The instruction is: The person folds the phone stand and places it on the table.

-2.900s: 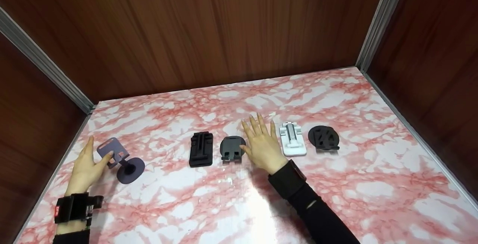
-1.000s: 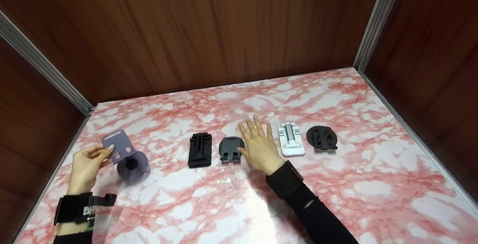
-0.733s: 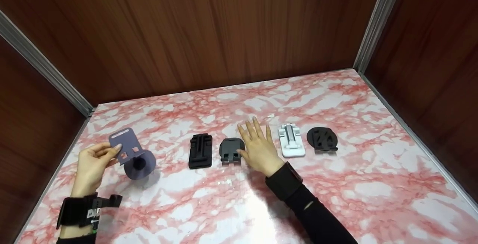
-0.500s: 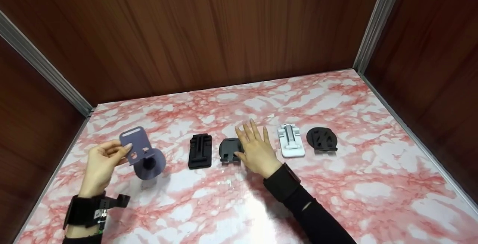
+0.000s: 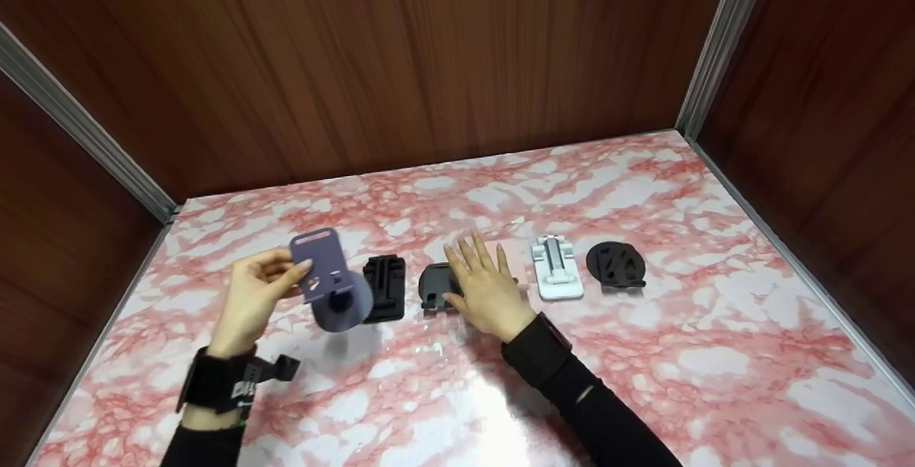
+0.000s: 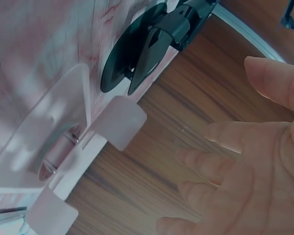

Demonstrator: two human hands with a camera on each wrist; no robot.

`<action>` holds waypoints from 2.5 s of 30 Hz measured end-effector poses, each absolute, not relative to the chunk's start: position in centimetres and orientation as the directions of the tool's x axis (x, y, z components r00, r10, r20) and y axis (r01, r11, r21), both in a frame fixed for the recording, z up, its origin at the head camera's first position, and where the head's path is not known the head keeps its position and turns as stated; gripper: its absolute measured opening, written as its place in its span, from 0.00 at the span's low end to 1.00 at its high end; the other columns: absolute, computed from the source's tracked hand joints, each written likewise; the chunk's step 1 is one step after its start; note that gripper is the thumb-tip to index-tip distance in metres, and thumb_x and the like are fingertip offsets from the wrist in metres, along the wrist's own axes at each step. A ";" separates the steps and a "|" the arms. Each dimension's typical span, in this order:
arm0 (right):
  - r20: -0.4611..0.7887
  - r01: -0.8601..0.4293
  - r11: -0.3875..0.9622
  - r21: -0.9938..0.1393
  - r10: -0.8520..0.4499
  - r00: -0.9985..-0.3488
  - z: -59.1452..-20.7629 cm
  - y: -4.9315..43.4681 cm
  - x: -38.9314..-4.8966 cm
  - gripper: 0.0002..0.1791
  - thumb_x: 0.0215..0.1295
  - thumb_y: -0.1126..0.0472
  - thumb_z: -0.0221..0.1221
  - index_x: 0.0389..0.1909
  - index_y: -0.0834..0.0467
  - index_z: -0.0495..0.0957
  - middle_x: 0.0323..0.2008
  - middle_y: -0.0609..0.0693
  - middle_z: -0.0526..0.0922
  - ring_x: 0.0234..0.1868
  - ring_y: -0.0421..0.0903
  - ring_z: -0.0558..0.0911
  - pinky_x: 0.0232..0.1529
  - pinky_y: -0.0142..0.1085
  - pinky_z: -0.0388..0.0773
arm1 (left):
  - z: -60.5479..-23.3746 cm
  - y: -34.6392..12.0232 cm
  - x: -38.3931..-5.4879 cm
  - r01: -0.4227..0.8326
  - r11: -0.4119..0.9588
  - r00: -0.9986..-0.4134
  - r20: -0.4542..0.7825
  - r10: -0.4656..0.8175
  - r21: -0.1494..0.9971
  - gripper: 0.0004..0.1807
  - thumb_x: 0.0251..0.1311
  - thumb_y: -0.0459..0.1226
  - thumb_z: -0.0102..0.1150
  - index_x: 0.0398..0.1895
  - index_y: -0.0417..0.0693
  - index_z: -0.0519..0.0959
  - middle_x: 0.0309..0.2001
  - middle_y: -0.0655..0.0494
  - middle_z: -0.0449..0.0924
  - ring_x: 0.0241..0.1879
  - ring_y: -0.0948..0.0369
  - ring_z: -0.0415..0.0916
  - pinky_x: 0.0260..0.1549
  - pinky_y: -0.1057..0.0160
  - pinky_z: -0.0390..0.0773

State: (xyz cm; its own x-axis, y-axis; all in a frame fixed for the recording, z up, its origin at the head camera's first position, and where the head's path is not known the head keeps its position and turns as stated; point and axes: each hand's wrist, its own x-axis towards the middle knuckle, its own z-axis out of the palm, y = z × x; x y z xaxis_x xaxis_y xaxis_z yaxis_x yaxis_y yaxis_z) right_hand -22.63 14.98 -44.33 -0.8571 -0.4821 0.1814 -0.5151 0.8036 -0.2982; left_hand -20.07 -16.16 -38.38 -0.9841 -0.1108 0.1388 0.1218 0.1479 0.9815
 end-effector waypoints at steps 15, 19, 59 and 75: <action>0.146 -0.548 0.663 -0.511 -0.561 -0.815 -44.1 14.7 -22.5 0.42 0.70 0.52 0.58 0.75 0.67 0.52 0.76 0.68 0.51 0.77 0.66 0.47 0.74 0.66 0.46 | -37.7 -10.3 -21.8 0.157 0.016 -0.988 0.157 0.015 0.987 0.10 0.56 0.29 0.68 0.37 0.29 0.81 0.25 0.58 0.83 0.24 0.67 0.79 0.26 0.67 0.85; 0.140 -0.545 0.586 -0.599 -0.594 -0.792 -44.0 14.8 -22.5 0.40 0.70 0.54 0.58 0.76 0.66 0.52 0.75 0.68 0.52 0.76 0.69 0.47 0.73 0.66 0.48 | -37.6 -9.3 -22.0 0.161 0.006 -0.986 0.160 0.036 0.987 0.10 0.56 0.29 0.68 0.37 0.30 0.80 0.24 0.60 0.81 0.23 0.68 0.78 0.25 0.68 0.85; 0.069 0.055 -0.220 -0.974 -0.519 -0.852 -44.3 14.6 -23.5 0.23 0.72 0.74 0.45 0.66 0.71 0.66 0.54 0.53 0.84 0.52 0.47 0.85 0.61 0.51 0.76 | -38.8 -7.0 -21.9 0.288 0.036 -0.941 0.276 0.198 0.957 0.16 0.66 0.35 0.60 0.25 0.30 0.74 0.22 0.60 0.76 0.25 0.66 0.77 0.27 0.58 0.87; 0.090 -0.046 -0.113 -0.993 -0.420 -0.903 -44.2 14.4 -23.4 0.22 0.71 0.73 0.49 0.64 0.75 0.65 0.47 0.53 0.87 0.44 0.42 0.87 0.53 0.41 0.83 | -38.4 -7.6 -21.7 0.253 0.066 -0.942 0.230 0.244 0.965 0.17 0.66 0.38 0.61 0.25 0.32 0.76 0.21 0.60 0.77 0.23 0.65 0.76 0.23 0.64 0.83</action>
